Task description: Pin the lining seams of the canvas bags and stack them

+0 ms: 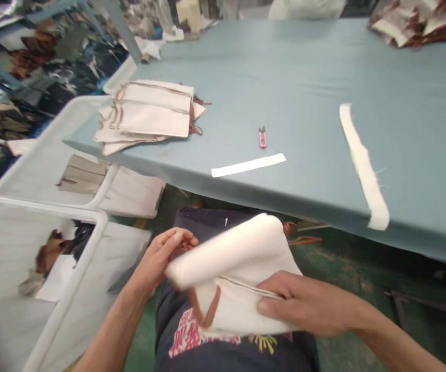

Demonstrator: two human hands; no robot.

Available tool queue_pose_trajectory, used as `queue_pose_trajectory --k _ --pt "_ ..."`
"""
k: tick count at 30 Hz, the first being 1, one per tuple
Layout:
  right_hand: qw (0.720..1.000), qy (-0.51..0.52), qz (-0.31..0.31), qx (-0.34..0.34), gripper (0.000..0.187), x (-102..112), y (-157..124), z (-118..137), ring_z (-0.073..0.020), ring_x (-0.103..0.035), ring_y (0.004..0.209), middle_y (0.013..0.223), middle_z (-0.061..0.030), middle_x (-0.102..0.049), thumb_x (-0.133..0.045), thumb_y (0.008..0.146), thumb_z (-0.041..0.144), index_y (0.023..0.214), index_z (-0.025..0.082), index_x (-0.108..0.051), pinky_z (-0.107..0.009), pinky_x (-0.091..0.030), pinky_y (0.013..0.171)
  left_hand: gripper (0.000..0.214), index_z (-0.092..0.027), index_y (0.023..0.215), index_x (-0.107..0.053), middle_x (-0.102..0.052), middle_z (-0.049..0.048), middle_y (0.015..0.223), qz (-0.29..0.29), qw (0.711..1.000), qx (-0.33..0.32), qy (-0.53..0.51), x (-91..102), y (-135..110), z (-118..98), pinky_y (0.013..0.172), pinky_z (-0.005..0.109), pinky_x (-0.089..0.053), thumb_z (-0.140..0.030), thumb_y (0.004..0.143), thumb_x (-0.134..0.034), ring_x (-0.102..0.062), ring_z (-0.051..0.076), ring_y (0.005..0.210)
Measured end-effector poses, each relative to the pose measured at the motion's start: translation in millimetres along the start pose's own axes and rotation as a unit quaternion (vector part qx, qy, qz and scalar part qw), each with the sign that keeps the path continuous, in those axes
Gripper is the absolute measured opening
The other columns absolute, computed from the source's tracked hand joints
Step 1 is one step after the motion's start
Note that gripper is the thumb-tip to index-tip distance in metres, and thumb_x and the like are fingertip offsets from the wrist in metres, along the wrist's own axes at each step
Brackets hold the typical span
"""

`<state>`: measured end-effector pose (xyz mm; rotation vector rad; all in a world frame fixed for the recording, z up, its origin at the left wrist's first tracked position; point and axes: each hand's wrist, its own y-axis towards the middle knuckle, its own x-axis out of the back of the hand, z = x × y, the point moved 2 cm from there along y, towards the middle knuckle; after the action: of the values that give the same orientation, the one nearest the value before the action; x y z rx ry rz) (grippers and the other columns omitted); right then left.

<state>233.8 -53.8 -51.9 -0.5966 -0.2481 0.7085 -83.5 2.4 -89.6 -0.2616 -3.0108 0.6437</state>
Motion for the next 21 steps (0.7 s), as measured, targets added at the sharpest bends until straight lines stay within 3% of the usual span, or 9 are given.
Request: queue_pose_trajectory --k 3,5,10,13,16,19,21 --pt "0.996 -0.061 0.069 -0.014 0.051 -2 14 12 -0.0187 -0.064 0.077 0.083 -0.0023 -0.073 -0.067 0.088 0.067 0.092 0.018 -0.078 -0.024 -0.053 0.065 0.052 -0.014 0.102 -0.077 -0.078 0.0148 0.111 0.005 1.0 0.012 -0.003 -0.5 -1 9 0.079 0.034 -0.058 -0.06 0.095 -0.054 -0.073 0.026 0.093" --pt "0.997 -0.061 0.057 -0.007 0.055 -6 18 15 -0.0174 -0.061 0.073 0.08 -0.0024 -0.07 -0.061 0.091 0.07 0.088 0.018 -0.076 -0.023 -0.051 0.063 0.049 -0.014 0.104 -0.077 -0.078 0.014 0.113 -0.023 1.0 0.01 0.017 4.5 -2 15 0.082 0.035 -0.057 -0.057 0.095 -0.055 -0.071 0.026 0.098" --pt "0.998 -0.031 -0.045 0.008 0.059 -11 14 18 -0.0182 -0.059 0.071 0.078 -0.0034 -0.069 -0.056 0.092 0.072 0.088 0.017 -0.076 -0.024 -0.052 0.061 0.034 -0.016 0.093 -0.071 -0.076 0.0082 0.093 -0.051 0.996 -0.029 0.063 8.5 -13 3 0.082 0.032 -0.053 -0.047 0.096 -0.059 -0.069 0.023 0.089" --pt "0.994 -0.051 -0.091 0.021 0.054 -7 9 19 -0.0208 -0.063 0.073 0.077 -0.0036 -0.071 -0.061 0.09 0.07 0.086 0.018 -0.078 -0.026 -0.055 0.063 0.032 -0.016 0.091 -0.07 -0.074 0.0072 0.09 -0.001 0.993 -0.081 0.086 -4.2 -28 -16 0.082 0.031 -0.052 -0.044 0.1 -0.055 -0.067 0.021 0.086" --pt "0.981 -0.1 -0.158 0.043 0.048 -4 4 15 -0.0272 -0.07 0.085 0.091 -0.0069 -0.077 -0.061 0.093 0.063 0.098 0.021 -0.081 -0.033 -0.061 0.077 0.03 -0.017 0.088 -0.066 -0.071 0.0065 0.086 0.05 0.974 -0.18 0.131 -19.5 -42 -30 0.082 0.032 -0.051 -0.034 0.105 -0.047 -0.066 0.019 0.082" --pt "0.955 -0.16 -0.224 0.106 0.04 -4 0 15 -0.0323 -0.072 0.1 0.109 -0.0112 -0.078 -0.058 0.098 0.052 0.114 0.023 -0.08 -0.04 -0.06 0.091 0.013 -0.019 0.093 -0.063 -0.071 0.0049 0.091 0.036 0.949 -0.26 0.177 -28.6 -47 -30 0.09 0.034 -0.051 -0.022 0.101 -0.053 -0.067 0.019 0.088" --pt "0.939 -0.193 -0.225 0.176 0.034 -7 1 20 -0.0299 -0.073 0.099 0.11 -0.0117 -0.077 -0.054 0.101 0.041 0.121 0.024 -0.077 -0.038 -0.06 0.09 0.007 -0.021 0.101 -0.062 -0.072 0.0068 0.103 0.002 0.928 -0.303 0.218 -31.8 -45 -26 0.096 0.035 -0.051 -0.016 0.096 -0.06 -0.068 0.02 0.101"
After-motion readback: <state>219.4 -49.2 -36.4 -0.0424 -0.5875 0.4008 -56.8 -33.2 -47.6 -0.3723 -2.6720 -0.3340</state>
